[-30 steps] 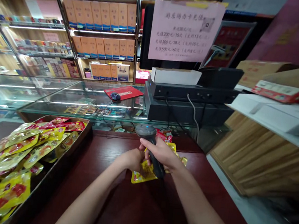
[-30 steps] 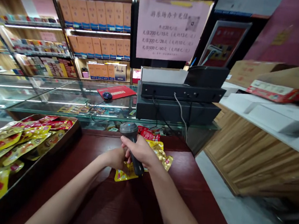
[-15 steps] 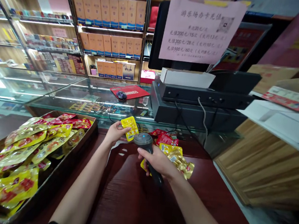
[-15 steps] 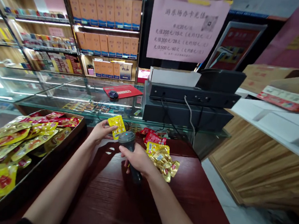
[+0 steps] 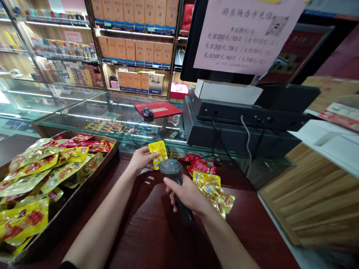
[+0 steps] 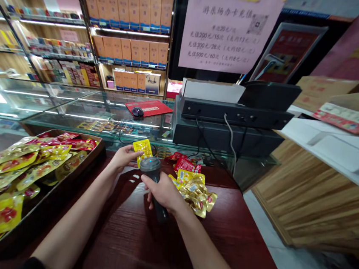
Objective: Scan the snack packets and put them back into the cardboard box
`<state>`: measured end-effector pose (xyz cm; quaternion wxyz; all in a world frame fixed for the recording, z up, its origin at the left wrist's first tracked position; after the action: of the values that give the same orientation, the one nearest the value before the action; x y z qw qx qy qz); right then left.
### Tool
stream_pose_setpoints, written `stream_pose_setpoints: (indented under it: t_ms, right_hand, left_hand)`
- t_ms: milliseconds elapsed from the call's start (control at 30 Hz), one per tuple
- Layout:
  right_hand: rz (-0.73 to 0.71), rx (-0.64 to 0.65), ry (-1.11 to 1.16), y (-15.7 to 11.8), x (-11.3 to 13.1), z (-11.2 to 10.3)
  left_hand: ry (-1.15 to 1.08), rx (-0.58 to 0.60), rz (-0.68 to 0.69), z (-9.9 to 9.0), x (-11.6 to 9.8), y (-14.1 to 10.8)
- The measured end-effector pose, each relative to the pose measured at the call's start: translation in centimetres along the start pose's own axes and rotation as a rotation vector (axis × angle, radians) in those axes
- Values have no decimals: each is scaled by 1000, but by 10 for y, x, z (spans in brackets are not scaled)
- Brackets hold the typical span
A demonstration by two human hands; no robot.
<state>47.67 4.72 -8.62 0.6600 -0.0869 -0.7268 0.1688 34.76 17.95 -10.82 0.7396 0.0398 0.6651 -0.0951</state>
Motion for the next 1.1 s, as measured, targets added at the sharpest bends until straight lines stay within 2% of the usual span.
stream_pose_setpoints:
  t_ms: [333,467,633,767,833,900,1100]
  right_hand:
    - [33,35,-22,-3,2,4]
    - [18,69,-63,-2,0,5]
    - [1,18,18,-5,7,1]
    - [-14,7,24,-10,14,-1]
    - [6,5,-1,-12,15,-3]
    - [12,2,-25,-14,18,-3]
    - [-43,50,-11,-20,25,4]
  left_hand:
    - [23,4,0,0,3,2]
    - [58,-34,22,-3,1,3]
    - [42,0,12,2,-6,-3]
    - [62,-37,123,-3,-20,-13]
    - [119,-72,228,-13,-34,-22]
    - [221,-134,332,-30,-56,-35]
    - [521,-354,518,-111,-145,-92]
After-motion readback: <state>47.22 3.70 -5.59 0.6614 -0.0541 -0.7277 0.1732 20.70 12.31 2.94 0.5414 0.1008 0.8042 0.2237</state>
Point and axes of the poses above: each hand's wrist, its own y-axis towards the middle knuckle, its own z-axis out of the palm, x = y × z, the point moved 9 cm from there along y, towards the middle knuckle, and after that the axes turned 4 degrees about z, right-handed, at the moved point
